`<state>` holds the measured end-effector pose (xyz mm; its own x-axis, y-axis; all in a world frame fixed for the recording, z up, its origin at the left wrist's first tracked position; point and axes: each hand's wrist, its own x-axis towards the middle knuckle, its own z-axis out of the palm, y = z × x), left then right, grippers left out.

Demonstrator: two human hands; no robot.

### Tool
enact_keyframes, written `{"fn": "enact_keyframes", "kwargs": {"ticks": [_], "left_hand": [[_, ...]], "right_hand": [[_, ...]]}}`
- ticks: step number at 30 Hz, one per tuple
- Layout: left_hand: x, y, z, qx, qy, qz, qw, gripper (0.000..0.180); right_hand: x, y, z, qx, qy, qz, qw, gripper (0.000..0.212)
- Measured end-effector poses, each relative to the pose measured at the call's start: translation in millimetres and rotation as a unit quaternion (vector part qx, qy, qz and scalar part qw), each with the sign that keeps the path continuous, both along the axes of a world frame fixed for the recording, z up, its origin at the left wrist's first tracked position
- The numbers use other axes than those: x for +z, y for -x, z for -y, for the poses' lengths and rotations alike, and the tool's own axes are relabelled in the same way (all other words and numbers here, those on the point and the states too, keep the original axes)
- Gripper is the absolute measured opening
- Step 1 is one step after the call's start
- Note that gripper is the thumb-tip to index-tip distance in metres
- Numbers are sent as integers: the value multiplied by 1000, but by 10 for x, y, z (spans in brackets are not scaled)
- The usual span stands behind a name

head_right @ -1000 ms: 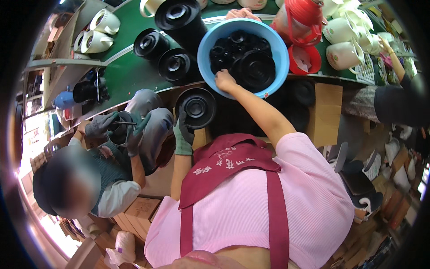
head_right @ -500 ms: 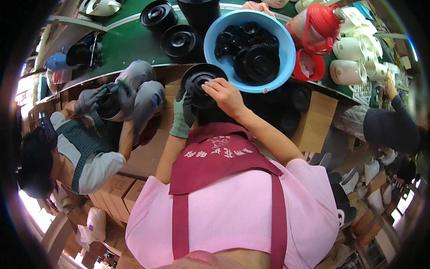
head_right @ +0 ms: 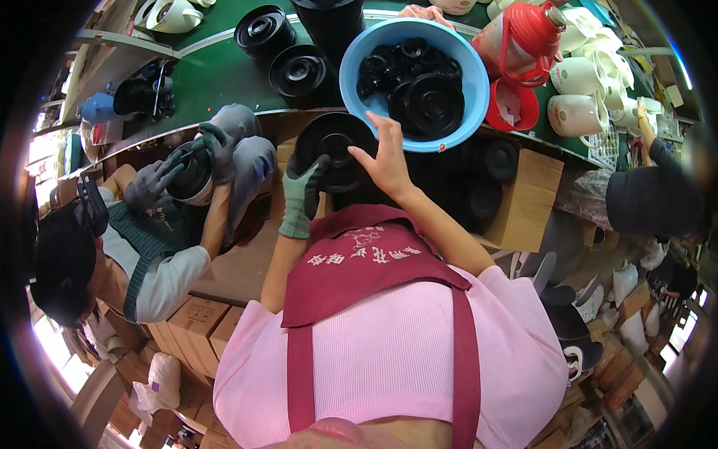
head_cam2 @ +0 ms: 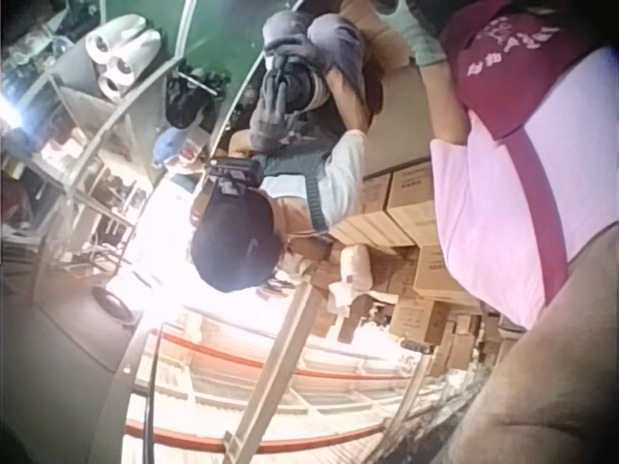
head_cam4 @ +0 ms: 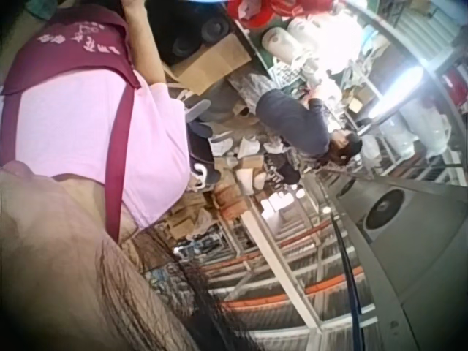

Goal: The person assembles white electric kettles by inserting black heating elements into the kettle bases and placing lids on top. They then move to a second station to assemble black pots by inserting black rings into the pot bases and placing lids on top. The person handles items one at a time and places finished units into cardboard boxes.

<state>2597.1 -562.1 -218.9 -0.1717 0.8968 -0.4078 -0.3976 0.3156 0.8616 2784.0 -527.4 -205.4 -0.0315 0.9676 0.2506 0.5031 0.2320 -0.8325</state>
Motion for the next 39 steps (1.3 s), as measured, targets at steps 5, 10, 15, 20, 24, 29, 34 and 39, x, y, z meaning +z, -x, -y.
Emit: {"fn": "enact_keyframes", "kwargs": {"ticks": [5, 10, 15, 20, 24, 29, 34, 39], "left_hand": [[-15, 91, -34, -59, 9, -20, 998, 59], [-303, 46, -51, -37, 30, 34, 998, 54], [-221, 33, -193, -89, 16, 2, 996, 63], [-314, 166, -507, -88, -8, 51, 995, 58], [-468, 509, -1298, 15, -40, 42, 998, 55], [-989, 826, -2171, 152, -84, -310, 935, 79], [-571, 451, -2021, 152, 40, -663, 732, 92], [-633, 91, -1238, -41, -171, -152, 973, 54]], "right_hand": [[-473, -33, 13, 44, 274, -224, 934, 65], [-397, 19, -18, 2, 262, -167, 950, 63], [-352, -57, -43, 5, 285, -238, 929, 53], [-370, -132, -135, 3, 216, -159, 963, 61], [-455, -424, -381, -115, 123, -104, 980, 56], [-722, -928, -436, -115, 77, 372, 918, 32], [-850, -1026, -375, -106, -37, 373, 921, 21], [-396, -557, -232, 7, -127, 288, 949, 19]]}}
